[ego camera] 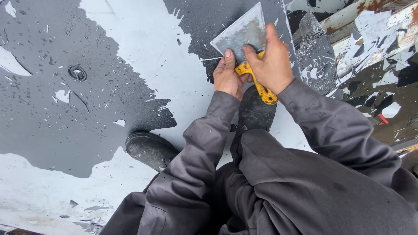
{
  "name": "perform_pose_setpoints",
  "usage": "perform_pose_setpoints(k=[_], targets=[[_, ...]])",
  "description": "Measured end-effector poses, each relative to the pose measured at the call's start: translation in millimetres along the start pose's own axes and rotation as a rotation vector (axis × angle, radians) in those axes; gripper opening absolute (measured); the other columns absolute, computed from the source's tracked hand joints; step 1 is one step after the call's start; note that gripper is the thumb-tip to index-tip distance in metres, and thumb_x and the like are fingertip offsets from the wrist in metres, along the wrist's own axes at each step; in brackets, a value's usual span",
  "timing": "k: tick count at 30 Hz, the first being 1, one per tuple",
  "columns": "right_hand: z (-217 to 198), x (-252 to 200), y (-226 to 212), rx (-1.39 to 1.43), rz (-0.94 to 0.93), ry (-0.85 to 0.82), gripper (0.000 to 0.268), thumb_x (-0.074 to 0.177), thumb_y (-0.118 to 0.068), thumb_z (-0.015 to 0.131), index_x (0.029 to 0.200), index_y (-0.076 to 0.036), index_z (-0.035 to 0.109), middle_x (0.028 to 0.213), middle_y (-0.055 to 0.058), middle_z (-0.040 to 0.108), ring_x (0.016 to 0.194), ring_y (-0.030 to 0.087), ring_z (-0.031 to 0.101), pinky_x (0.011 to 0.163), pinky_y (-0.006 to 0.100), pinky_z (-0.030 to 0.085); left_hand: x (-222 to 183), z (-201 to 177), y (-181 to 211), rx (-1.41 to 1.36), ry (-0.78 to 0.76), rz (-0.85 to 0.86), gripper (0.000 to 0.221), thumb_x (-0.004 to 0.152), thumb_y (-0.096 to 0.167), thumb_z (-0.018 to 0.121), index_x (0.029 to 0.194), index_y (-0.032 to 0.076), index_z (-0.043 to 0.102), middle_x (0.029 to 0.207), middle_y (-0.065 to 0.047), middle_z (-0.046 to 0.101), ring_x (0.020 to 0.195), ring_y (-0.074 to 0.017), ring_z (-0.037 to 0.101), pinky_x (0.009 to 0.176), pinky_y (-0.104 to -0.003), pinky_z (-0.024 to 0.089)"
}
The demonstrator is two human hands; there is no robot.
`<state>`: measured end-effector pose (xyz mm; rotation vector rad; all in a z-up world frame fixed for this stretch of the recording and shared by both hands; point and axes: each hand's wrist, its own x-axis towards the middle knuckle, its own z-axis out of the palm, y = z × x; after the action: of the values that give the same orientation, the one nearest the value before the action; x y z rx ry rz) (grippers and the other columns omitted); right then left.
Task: Scraping paint or a similar coating from a surface using a hand scraper.
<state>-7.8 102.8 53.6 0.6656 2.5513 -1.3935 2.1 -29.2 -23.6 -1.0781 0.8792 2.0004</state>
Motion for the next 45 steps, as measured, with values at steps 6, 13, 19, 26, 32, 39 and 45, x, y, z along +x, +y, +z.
perform_pose_setpoints(k=[6,13,19,26,32,39,45], targets=[[26.6,24.6,-53.7,0.017,-0.018,-0.143,0.038,0.101,-0.017,0.075,0.116,0.003,0.047,0.091,0.022,0.068,0.087,0.043,0.071,0.078,0.047,0.055,-31.1,2.4,74.4,-0.022,0.004,0.058,0.041,0.105,0.041,0.053,0.123,0.004,0.056,0.112,-0.014,0.069,0.086,-0.0243,0.071,0.061,-0.037,0.058],[-21.6,-10.4,-7.0,0.193,-0.015,0.039,0.027,0.109,-0.005,0.072,0.123,0.004,0.051,0.119,0.018,0.072,0.109,0.028,0.072,0.095,0.039,0.060,-24.9,44.0,2.2,-0.219,-0.072,-0.158,0.042,0.102,0.043,0.055,0.126,0.008,0.057,0.111,-0.005,0.068,0.086,-0.0171,0.071,0.063,-0.034,0.058],[-8.6,-16.2,-14.1,0.124,0.068,0.073,0.029,0.104,-0.003,0.072,0.125,0.004,0.053,0.118,0.017,0.073,0.109,0.021,0.074,0.094,0.036,0.061,-18.1,31.5,-3.7,-0.191,-0.040,-0.164,0.041,0.103,0.048,0.061,0.125,0.013,0.062,0.095,0.001,0.066,0.056,-0.0070,0.052,0.045,-0.024,0.036],[3.6,-17.6,-29.5,0.020,0.060,0.127,0.029,0.103,-0.004,0.072,0.122,0.004,0.050,0.109,0.019,0.075,0.102,0.028,0.078,0.088,0.039,0.061,-18.3,26.7,6.6,-0.142,0.021,-0.155,0.044,0.101,0.046,0.061,0.128,0.011,0.063,0.096,0.002,0.070,0.055,-0.0052,0.053,0.041,-0.022,0.038],[11.3,-27.0,-38.1,0.006,0.089,0.197,0.032,0.101,-0.007,0.071,0.121,0.005,0.050,0.102,0.021,0.075,0.097,0.035,0.078,0.082,0.043,0.059,-26.4,18.4,11.7,-0.115,-0.026,-0.125,0.043,0.104,0.042,0.060,0.128,0.007,0.062,0.101,-0.002,0.071,0.062,-0.0073,0.060,0.045,-0.023,0.045],[56.1,-27.6,-45.5,0.067,0.228,0.011,0.039,0.094,-0.013,0.072,0.116,0.007,0.047,0.087,0.025,0.069,0.082,0.042,0.072,0.072,0.047,0.055,-32.2,-37.7,22.5,-0.177,0.000,-0.025,0.051,0.107,0.049,0.051,0.132,0.005,0.060,0.115,-0.009,0.072,0.082,-0.0153,0.068,0.062,-0.027,0.056],[57.5,-37.9,-67.5,0.178,0.162,0.004,0.032,0.098,-0.010,0.072,0.114,0.004,0.049,0.093,0.019,0.072,0.091,0.031,0.076,0.073,0.039,0.058,-66.3,-15.7,54.4,-0.206,0.096,-0.014,0.052,0.104,0.047,0.051,0.130,0.003,0.058,0.112,-0.009,0.070,0.083,-0.0154,0.071,0.066,-0.029,0.060]])
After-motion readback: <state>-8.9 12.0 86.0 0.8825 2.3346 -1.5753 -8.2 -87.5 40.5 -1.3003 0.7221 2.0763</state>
